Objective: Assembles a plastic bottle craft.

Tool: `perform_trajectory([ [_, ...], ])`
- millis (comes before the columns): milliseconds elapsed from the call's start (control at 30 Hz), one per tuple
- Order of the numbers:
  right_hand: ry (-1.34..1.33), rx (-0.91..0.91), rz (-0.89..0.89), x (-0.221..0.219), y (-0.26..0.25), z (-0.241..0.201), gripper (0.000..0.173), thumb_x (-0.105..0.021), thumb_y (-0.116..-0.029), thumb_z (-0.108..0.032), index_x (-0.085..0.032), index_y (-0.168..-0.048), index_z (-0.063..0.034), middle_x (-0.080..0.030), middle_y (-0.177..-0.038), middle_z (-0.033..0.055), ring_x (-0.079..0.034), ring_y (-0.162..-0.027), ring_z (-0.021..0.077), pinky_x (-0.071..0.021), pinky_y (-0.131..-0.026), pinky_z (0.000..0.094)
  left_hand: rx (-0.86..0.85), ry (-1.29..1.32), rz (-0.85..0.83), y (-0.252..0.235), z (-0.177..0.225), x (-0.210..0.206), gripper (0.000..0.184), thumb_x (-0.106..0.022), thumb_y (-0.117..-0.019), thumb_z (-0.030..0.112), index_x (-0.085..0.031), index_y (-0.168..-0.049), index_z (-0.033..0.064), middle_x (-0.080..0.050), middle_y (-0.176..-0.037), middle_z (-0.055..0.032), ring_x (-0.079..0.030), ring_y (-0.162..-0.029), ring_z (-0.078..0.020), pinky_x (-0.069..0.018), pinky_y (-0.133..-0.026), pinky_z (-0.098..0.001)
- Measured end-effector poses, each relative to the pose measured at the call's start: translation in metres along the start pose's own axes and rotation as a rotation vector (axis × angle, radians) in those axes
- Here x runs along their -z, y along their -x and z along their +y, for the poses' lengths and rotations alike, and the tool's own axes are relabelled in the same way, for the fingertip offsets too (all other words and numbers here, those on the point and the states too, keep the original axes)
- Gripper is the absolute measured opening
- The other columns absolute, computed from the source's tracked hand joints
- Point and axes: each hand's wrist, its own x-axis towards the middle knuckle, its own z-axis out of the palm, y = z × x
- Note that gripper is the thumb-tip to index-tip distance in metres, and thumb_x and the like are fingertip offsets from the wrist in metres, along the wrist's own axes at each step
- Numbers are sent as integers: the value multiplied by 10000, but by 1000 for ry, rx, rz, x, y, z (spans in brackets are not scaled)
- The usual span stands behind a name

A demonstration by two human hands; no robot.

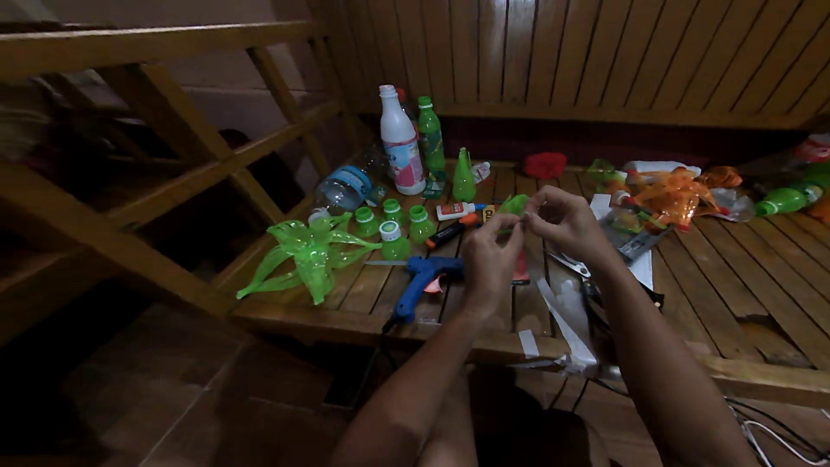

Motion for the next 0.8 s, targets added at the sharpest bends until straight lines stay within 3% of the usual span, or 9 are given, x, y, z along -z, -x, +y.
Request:
perform_trajectory([
  [800, 13, 9, 16, -7, 0, 4, 89, -635, -927, -83, -647, -968, -5, -617, -800, -16, -565, -657, -25, -499, -613, 153, 66, 81, -20, -2, 1, 3, 122, -662, -1006, 131, -701, -1070, 34, -716, -965, -43, -652, -794, -61, -540, -727, -246],
])
